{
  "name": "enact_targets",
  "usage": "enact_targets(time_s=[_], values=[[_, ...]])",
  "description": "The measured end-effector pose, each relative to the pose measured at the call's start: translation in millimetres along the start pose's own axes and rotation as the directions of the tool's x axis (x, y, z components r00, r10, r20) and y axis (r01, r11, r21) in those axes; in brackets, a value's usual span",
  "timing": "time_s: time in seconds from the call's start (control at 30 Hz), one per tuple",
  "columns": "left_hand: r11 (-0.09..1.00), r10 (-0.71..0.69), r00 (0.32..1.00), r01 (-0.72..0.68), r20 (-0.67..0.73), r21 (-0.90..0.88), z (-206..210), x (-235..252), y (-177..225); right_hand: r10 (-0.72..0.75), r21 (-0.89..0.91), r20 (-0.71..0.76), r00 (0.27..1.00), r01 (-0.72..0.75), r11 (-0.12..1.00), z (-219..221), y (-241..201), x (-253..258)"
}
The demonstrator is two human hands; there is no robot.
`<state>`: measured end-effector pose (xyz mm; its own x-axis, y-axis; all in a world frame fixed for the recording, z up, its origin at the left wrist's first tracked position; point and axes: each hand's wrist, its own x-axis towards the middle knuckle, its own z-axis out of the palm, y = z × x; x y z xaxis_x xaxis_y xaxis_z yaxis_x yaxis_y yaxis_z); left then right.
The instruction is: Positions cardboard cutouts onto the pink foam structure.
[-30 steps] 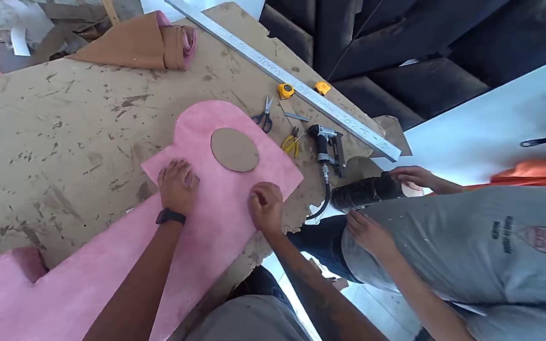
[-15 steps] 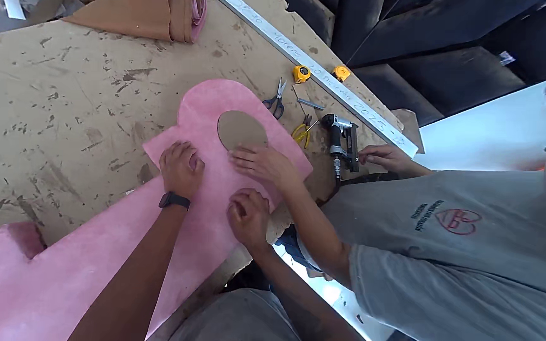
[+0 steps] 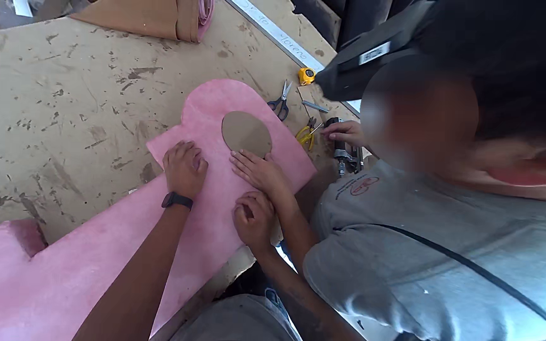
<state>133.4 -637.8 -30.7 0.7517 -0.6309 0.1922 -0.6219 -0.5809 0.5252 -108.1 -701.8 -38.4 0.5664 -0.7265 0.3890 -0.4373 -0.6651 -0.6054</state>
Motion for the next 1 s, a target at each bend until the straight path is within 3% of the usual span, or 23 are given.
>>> enact_targets(time_s=[0.7,1.0], values=[[1.0,-0.014,1.0,0.013,-0.017,-0.026,-0.4,-1.8,-1.0,-0.007,0.01,-0.026,1.0,0.007,1.0,-4.4,-4.5,-4.0],[0.999,-0.008,1.0,0.008,0.002,-0.037,-1.7,0.1,-1.9,-0.035,0.106,-0.03,0.999,0.038,0.994,3.0,1.6,-5.1]])
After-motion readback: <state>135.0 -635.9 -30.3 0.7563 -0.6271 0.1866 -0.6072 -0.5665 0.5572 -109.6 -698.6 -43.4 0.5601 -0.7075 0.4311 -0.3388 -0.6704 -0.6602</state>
